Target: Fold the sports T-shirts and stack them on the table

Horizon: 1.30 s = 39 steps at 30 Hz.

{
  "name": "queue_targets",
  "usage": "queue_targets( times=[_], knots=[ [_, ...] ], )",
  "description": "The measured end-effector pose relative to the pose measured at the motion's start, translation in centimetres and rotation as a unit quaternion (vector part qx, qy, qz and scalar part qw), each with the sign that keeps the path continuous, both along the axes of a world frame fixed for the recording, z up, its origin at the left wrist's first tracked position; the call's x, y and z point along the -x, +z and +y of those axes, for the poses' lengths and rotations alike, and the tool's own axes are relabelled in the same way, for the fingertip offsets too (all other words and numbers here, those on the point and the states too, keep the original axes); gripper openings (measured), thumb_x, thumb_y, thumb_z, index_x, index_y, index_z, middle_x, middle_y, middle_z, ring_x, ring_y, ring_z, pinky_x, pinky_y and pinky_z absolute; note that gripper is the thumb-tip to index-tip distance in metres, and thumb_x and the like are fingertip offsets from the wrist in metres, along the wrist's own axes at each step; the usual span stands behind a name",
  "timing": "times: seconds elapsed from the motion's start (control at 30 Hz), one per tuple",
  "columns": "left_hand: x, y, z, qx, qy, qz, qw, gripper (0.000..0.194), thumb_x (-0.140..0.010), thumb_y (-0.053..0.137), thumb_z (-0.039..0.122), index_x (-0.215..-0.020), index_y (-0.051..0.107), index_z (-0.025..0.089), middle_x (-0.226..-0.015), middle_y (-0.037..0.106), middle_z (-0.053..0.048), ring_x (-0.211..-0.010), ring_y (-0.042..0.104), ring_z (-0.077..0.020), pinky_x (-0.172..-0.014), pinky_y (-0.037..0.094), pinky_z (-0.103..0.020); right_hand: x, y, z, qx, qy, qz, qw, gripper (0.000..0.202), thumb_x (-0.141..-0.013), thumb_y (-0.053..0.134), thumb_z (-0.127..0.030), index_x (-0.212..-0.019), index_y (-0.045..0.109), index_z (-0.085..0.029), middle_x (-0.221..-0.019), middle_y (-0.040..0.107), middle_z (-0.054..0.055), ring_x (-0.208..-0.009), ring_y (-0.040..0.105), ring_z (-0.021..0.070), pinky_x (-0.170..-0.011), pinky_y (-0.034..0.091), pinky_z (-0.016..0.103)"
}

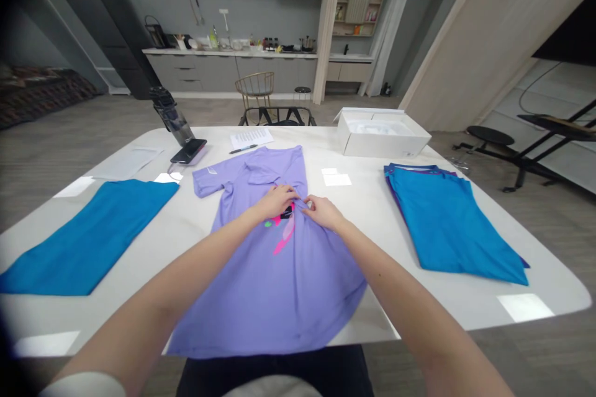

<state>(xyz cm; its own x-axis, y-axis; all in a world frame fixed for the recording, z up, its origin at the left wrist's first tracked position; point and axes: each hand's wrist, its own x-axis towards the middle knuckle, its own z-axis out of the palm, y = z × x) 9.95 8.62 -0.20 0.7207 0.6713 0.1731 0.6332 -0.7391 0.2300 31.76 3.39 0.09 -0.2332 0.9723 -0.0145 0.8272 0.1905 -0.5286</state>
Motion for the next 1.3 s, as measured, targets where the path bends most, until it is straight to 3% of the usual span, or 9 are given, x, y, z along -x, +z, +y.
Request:
queue_targets(
  times=[0.2, 0.33, 0.53, 0.73, 0.87, 0.97, 1.1, 1.2, 1.3],
  knots=[
    [-2.6, 0.2, -4.6, -0.006, -0.002, 0.024, 1.000, 0.038, -0.102, 0.042, 0.023, -0.130, 0.066, 0.028, -0.121, 0.062, -0.010, -0.116, 0.056, -0.0253, -0.099, 0.042, -0.040, -2.6, 0.8, -7.6, 0.016, -0.037, -0.046, 0.998, 0.019, -0.091, 0.068, -0.033, -0.104, 0.073, -0.019, -0.086, 0.074, 0.004, -0.080, 0.068, 0.0181, -0.070, 0.044, 0.024],
    [-4.2, 0.5, -7.1, -0.019, -0.035, 0.051, 0.998, 0.035, -0.102, 0.043, 0.028, -0.128, 0.067, 0.028, -0.119, 0.062, -0.010, -0.115, 0.057, -0.0261, -0.097, 0.043, -0.039, -3.9, 1.8, -12.3, 0.029, -0.034, -0.078, 0.996, 0.018, -0.089, 0.068, -0.033, -0.098, 0.074, -0.019, -0.091, 0.076, 0.007, -0.085, 0.069, 0.0208, -0.072, 0.043, 0.025],
    [-5.7, 1.3, -10.6, -0.046, -0.072, 0.093, 0.992, 0.037, -0.098, 0.044, 0.019, -0.127, 0.066, 0.025, -0.119, 0.062, -0.011, -0.112, 0.059, -0.0261, -0.094, 0.046, -0.039, -5.7, 3.5, -18.3, 0.102, -0.033, -0.121, 0.987, 0.015, -0.084, 0.068, -0.032, -0.087, 0.072, -0.017, -0.091, 0.076, 0.010, -0.086, 0.069, 0.0238, -0.070, 0.042, 0.026],
    [-5.4, 2.9, -13.5, -0.046, -0.042, 0.004, 0.998, 0.027, -0.093, 0.051, 0.018, -0.116, 0.067, 0.021, -0.112, 0.064, -0.009, -0.106, 0.060, -0.0235, -0.093, 0.048, -0.036, -4.3, 8.0, -23.5, -0.033, -0.085, 0.006, 0.996, 0.004, -0.082, 0.063, -0.023, -0.084, 0.064, -0.019, -0.077, 0.069, 0.002, -0.073, 0.063, 0.0185, -0.063, 0.037, 0.025],
    [-2.9, 4.0, -15.5, -0.071, -0.028, -0.052, 0.996, 0.028, -0.091, 0.050, 0.013, -0.112, 0.067, 0.021, -0.109, 0.061, -0.009, -0.104, 0.057, -0.0225, -0.091, 0.048, -0.035, -1.2, 9.8, -26.0, -0.087, -0.012, 0.072, 0.993, 0.009, -0.082, 0.060, -0.016, -0.088, 0.066, -0.019, -0.076, 0.065, -0.001, -0.072, 0.059, 0.0157, -0.066, 0.037, 0.024],
    [-0.1, 3.9, -17.4, -0.066, -0.053, -0.025, 0.996, 0.033, -0.088, 0.047, 0.007, -0.108, 0.068, 0.022, -0.108, 0.058, -0.008, -0.103, 0.054, -0.0216, -0.091, 0.047, -0.034, 1.1, 9.2, -27.1, -0.045, 0.082, 0.074, 0.993, 0.018, -0.083, 0.066, -0.019, -0.100, 0.072, -0.019, -0.079, 0.066, 0.000, -0.072, 0.059, 0.0152, -0.069, 0.039, 0.024],
    [2.9, 3.0, -20.7, -0.029, -0.098, 0.043, 0.994, 0.031, -0.086, 0.051, 0.008, -0.105, 0.068, 0.023, -0.112, 0.058, -0.007, -0.105, 0.054, -0.0215, -0.091, 0.046, -0.034, 2.5, 7.1, -27.2, 0.071, 0.165, 0.050, 0.983, 0.024, -0.086, 0.072, -0.038, -0.102, 0.077, -0.020, -0.081, 0.071, 0.001, -0.070, 0.062, 0.0157, -0.067, 0.041, 0.024],
    [4.1, 2.6, -22.9, -0.009, -0.113, 0.047, 0.992, 0.027, -0.088, 0.054, 0.014, -0.111, 0.067, 0.024, -0.113, 0.058, -0.007, -0.106, 0.055, -0.0216, -0.092, 0.045, -0.035, 2.2, 5.5, -26.4, 0.084, 0.146, 0.008, 0.986, 0.019, -0.090, 0.067, -0.035, -0.095, 0.078, -0.020, -0.080, 0.073, 0.003, -0.072, 0.064, 0.0169, -0.068, 0.042, 0.025],
    [4.7, 2.7, -24.0, 0.010, -0.127, 0.031, 0.991, 0.025, -0.089, 0.056, 0.016, -0.110, 0.068, 0.024, -0.112, 0.060, -0.006, -0.103, 0.056, -0.0205, -0.092, 0.045, -0.034, 1.5, 3.9, -25.0, 0.056, 0.106, -0.014, 0.993, 0.018, -0.092, 0.065, -0.030, -0.102, 0.077, -0.020, -0.077, 0.072, 0.002, -0.071, 0.064, 0.0170, -0.067, 0.041, 0.025]
  ],
)
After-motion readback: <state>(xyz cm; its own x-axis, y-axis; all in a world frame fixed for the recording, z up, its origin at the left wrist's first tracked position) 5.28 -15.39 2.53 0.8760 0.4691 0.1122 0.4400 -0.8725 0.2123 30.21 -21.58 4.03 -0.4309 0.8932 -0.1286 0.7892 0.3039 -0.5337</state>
